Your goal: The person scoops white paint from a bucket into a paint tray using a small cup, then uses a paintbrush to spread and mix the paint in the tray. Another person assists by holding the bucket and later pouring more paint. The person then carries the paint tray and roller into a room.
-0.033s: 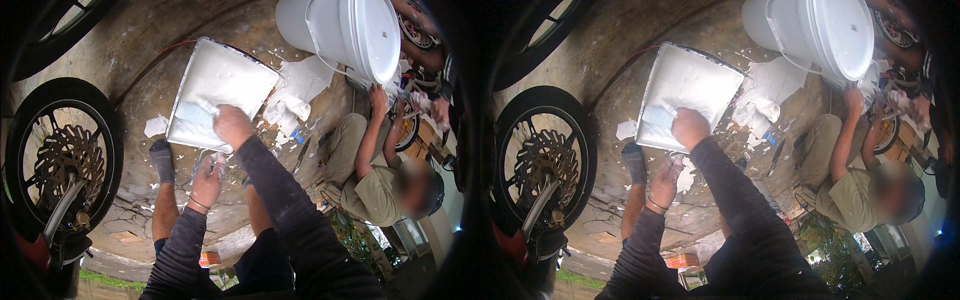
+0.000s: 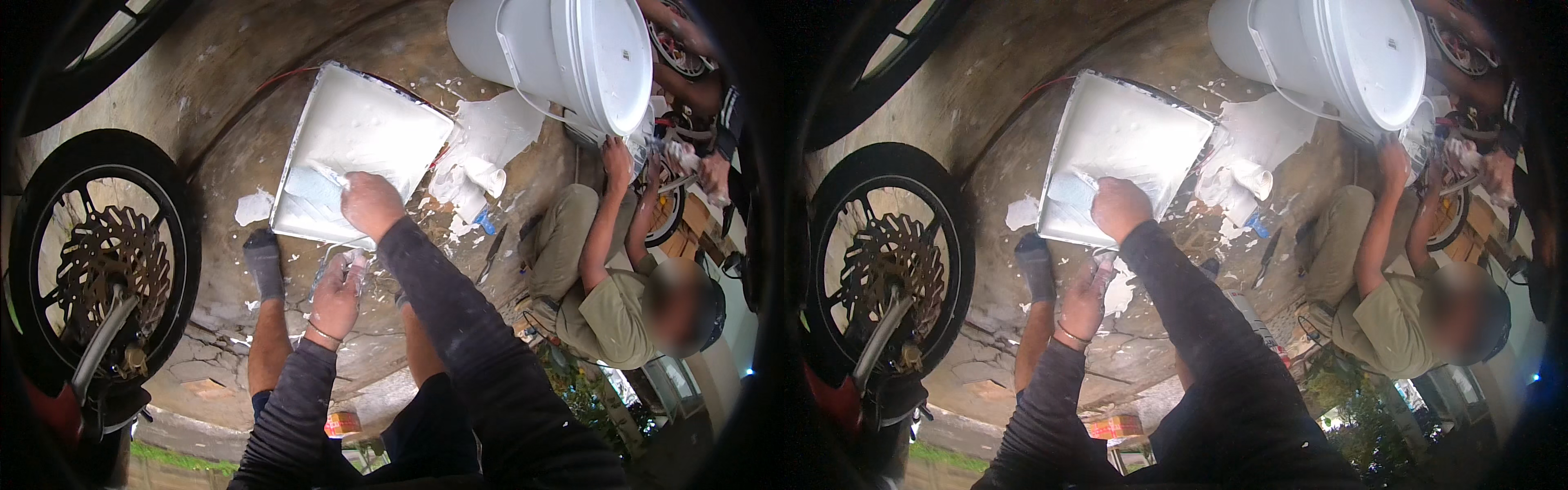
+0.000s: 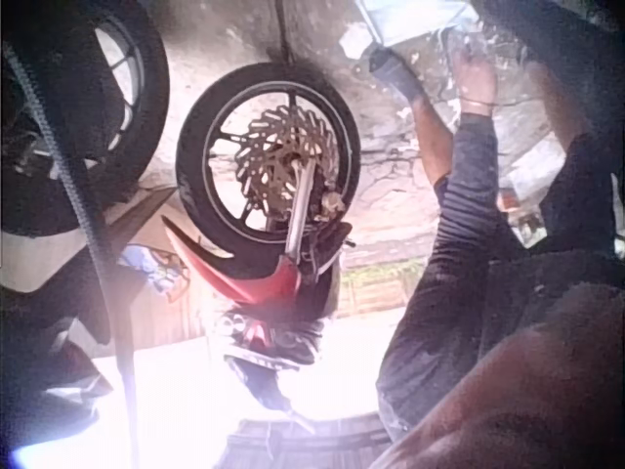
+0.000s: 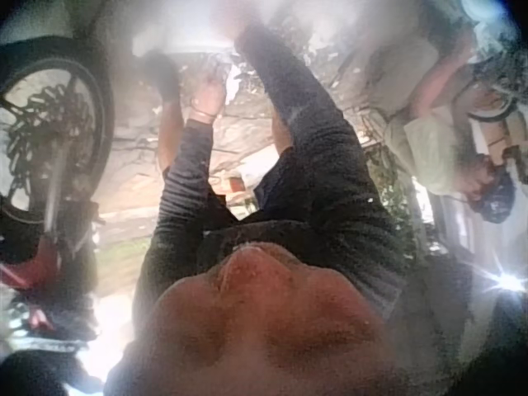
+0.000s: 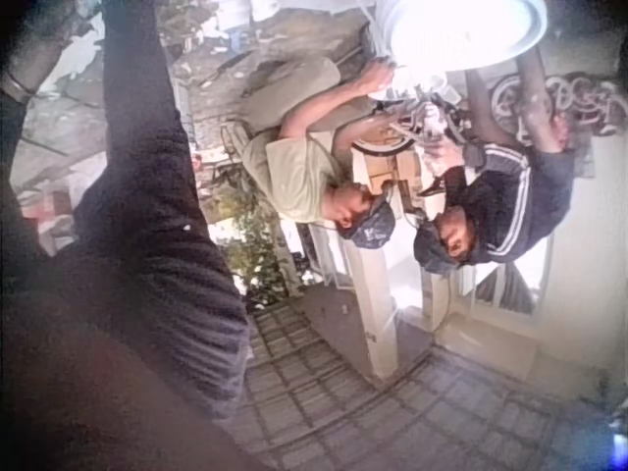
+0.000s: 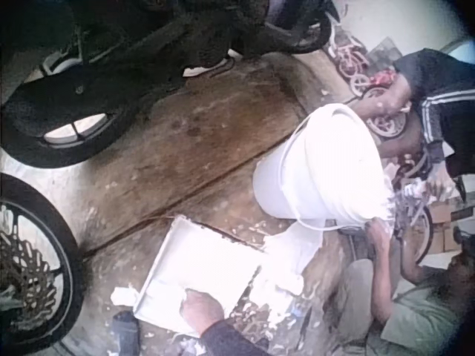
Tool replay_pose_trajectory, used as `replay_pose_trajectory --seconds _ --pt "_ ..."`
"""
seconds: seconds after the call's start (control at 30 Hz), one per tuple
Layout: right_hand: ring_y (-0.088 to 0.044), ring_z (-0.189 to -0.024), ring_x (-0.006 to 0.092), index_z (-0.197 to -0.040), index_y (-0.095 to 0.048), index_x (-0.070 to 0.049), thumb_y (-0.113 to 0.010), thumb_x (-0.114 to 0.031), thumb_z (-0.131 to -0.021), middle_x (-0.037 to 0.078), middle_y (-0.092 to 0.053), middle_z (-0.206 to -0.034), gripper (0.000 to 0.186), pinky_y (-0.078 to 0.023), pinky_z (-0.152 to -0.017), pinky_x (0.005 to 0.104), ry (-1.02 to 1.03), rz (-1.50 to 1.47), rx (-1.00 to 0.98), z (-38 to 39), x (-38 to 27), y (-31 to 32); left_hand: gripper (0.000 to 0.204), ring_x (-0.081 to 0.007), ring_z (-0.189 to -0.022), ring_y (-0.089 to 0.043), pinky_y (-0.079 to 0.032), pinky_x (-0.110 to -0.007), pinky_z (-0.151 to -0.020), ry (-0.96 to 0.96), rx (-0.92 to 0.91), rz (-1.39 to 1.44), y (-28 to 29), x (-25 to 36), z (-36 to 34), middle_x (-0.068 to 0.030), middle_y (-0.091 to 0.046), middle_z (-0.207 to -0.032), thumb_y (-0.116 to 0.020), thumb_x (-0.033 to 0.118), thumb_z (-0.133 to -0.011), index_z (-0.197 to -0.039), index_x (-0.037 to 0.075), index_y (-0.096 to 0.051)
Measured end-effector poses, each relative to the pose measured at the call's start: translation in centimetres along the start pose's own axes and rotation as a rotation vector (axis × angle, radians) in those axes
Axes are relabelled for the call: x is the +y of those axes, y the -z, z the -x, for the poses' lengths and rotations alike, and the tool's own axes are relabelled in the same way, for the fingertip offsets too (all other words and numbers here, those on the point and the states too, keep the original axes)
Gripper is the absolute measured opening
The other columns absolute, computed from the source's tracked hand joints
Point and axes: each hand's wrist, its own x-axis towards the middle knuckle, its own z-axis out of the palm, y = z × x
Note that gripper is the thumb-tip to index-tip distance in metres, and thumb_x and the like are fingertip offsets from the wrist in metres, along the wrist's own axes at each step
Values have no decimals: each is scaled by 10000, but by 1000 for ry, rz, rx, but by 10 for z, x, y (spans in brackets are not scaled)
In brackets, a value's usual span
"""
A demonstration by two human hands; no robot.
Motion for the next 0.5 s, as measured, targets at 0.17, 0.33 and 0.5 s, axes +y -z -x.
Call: replay_pose_trajectory --seconds 0.17,0.33,0.5 --pt "-647 -813 390 -1005 -647 -17 -534 -164 -842 223 -665 -848 248 -520 -763 467 -164 -58 194 -4 10 27 354 -382 -905 -575 -445 -383 -813 -178 16 -174 -3 -30 7 -245 -606 -963 -506 304 -981 -1087 -27 -573" --pt "-648 -834 379 -977 -663 6 -551 -175 -841 223 -667 -866 253 -517 -791 461 260 148 78 -1 25 -2 345 -383 -922 -580 -444 -390 -818 -38 16 -50 -10 -8 -4 -245 -607 -974 -511 299 -979 -1074 -27 -576" --pt "-639 -869 396 -1005 -655 19 -564 -182 -838 234 -665 -910 277 -503 -823 462 -73 -166 212 -26 1 11 357 -386 -938 -581 -443 -400 -826 -43 23 -53 -12 -19 -5 -248 -606 -995 -508 313 -980 -1073 -25 -576"
